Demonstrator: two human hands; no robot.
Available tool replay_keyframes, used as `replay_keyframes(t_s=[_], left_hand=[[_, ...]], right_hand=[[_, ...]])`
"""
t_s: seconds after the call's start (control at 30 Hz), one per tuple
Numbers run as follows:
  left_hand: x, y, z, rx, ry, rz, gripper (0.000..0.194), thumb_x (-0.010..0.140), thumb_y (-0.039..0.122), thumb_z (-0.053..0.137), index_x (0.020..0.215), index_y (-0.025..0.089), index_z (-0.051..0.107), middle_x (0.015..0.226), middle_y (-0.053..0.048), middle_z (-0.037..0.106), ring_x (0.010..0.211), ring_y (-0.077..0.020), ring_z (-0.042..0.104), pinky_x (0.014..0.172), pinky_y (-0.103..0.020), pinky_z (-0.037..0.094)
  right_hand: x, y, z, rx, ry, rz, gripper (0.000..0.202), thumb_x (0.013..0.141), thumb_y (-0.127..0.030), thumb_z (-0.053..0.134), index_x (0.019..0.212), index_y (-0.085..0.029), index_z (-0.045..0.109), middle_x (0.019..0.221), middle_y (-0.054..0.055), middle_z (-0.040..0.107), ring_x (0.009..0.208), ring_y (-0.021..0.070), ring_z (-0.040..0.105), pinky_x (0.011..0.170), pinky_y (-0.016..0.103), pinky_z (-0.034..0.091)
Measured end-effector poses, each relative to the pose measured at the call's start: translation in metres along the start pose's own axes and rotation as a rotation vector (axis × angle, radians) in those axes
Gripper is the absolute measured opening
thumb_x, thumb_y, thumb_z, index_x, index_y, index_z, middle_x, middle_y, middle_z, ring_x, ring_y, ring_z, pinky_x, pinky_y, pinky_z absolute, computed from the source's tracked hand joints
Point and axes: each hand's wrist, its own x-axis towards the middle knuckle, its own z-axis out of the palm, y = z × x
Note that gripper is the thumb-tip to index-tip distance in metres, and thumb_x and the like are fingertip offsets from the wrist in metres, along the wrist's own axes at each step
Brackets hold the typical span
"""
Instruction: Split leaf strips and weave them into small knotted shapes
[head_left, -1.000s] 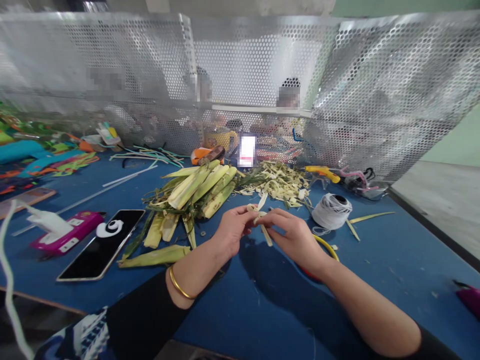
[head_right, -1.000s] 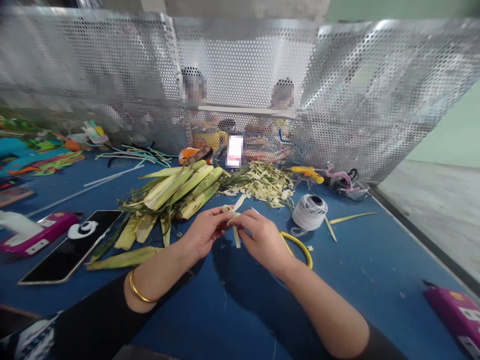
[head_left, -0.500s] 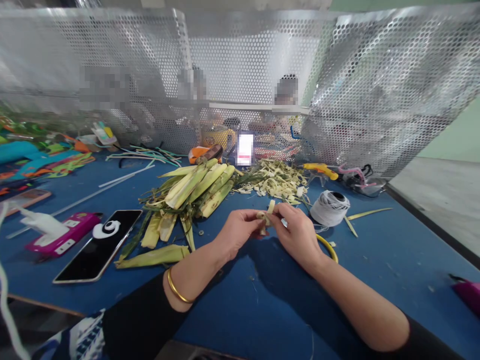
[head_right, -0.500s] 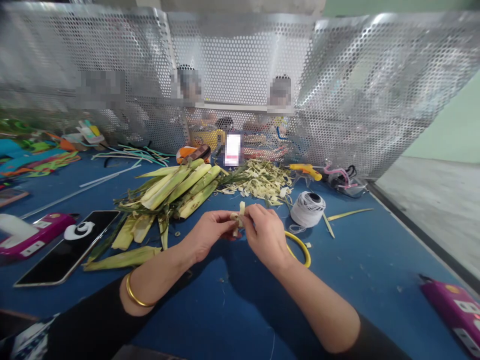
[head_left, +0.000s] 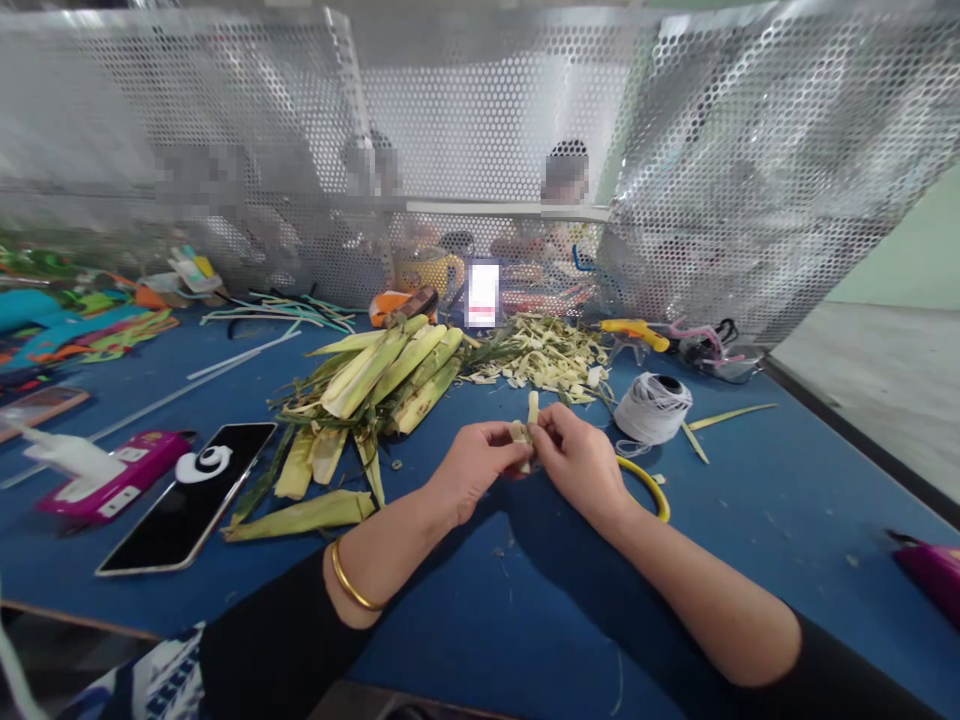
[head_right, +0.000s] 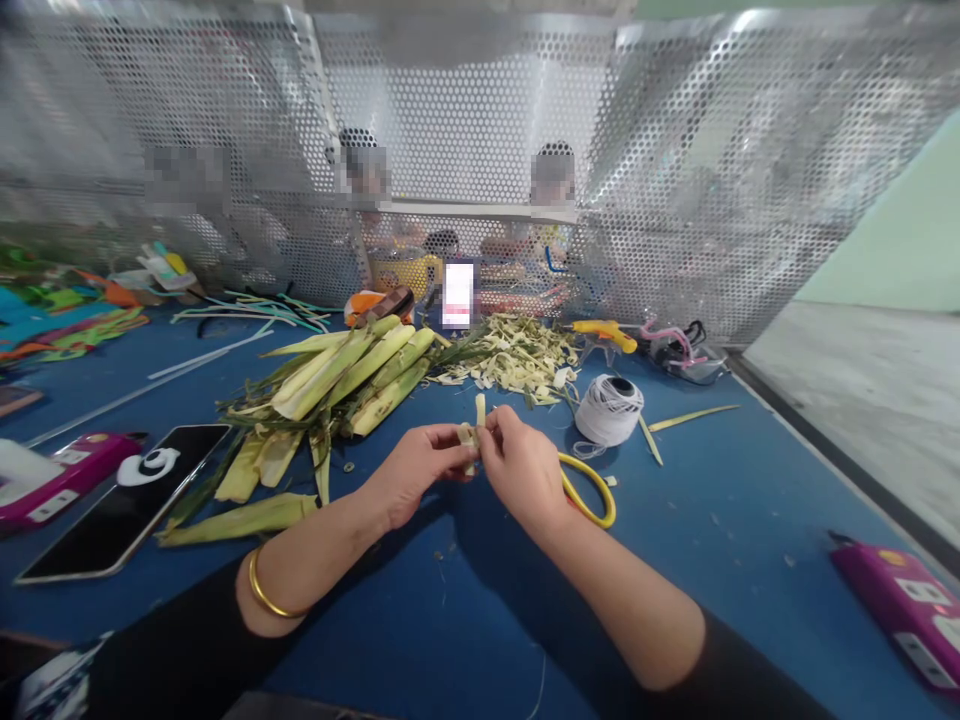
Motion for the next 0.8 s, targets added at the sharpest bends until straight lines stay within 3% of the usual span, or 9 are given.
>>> replay_keyframes(t_s=[0.13, 0.27, 0.33, 0.43, 0.6, 0.8], left_hand=[[0.000, -0.002, 0.001, 0.085, 0.042, 0.070, 0.018, 0.062, 0.029, 0.074, 0.065, 0.013, 0.065, 0.060, 0.001, 0.058, 0.057, -0.0094, 0.049, 0.058, -0.023, 0.039], [0.000, 0.003, -0.001, 0.167, 0.019, 0.079, 0.016, 0.067, 0.027, 0.069, 0.059, 0.014, 0.063, 0.054, 0.003, 0.053, 0.053, -0.0080, 0.045, 0.057, -0.022, 0.038], [0.000, 0.006, -0.002, 0.155, -0.010, 0.046, 0.013, 0.069, 0.024, 0.067, 0.062, 0.013, 0.064, 0.055, 0.003, 0.054, 0.053, -0.0079, 0.047, 0.058, -0.022, 0.040], [0.000, 0.009, -0.003, 0.110, -0.053, -0.004, 0.009, 0.071, 0.021, 0.066, 0.066, 0.013, 0.065, 0.059, 0.003, 0.056, 0.054, -0.0075, 0.050, 0.061, -0.023, 0.043], [0.001, 0.003, -0.001, 0.057, -0.003, -0.021, 0.008, 0.073, 0.019, 0.069, 0.070, 0.014, 0.063, 0.063, 0.002, 0.060, 0.056, -0.0087, 0.058, 0.064, -0.024, 0.047], [0.003, -0.004, 0.001, 0.004, 0.134, -0.068, 0.009, 0.071, 0.016, 0.072, 0.080, 0.014, 0.069, 0.068, -0.003, 0.068, 0.064, -0.0119, 0.064, 0.063, -0.023, 0.047]], right_hand=[[0.002, 0.003, 0.000, 0.117, -0.004, -0.007, 0.019, 0.084, -0.031, 0.049, 0.068, -0.022, 0.051, 0.057, -0.002, 0.056, 0.053, 0.0139, 0.051, 0.054, 0.025, 0.034], [0.008, 0.005, -0.004, 0.071, 0.082, -0.171, 0.018, 0.082, -0.030, 0.053, 0.067, -0.021, 0.054, 0.079, 0.004, 0.062, 0.077, 0.0186, 0.056, 0.069, 0.029, 0.039], [0.010, 0.006, -0.006, 0.081, 0.035, -0.194, 0.019, 0.084, -0.031, 0.050, 0.067, -0.022, 0.051, 0.074, 0.003, 0.061, 0.073, 0.0177, 0.055, 0.069, 0.029, 0.039], [0.011, 0.006, -0.006, 0.057, -0.046, -0.152, 0.020, 0.086, -0.031, 0.046, 0.068, -0.022, 0.045, 0.057, -0.002, 0.052, 0.056, 0.0147, 0.048, 0.059, 0.026, 0.034], [0.004, 0.003, -0.001, -0.004, -0.016, -0.099, 0.017, 0.085, -0.031, 0.046, 0.070, -0.023, 0.044, 0.051, -0.005, 0.045, 0.049, 0.0133, 0.040, 0.054, 0.026, 0.027], [0.003, 0.009, 0.012, 0.268, -0.007, 0.071, 0.024, 0.082, -0.036, 0.048, 0.064, -0.022, 0.042, 0.054, -0.004, 0.047, 0.051, 0.0123, 0.043, 0.051, 0.024, 0.031]])
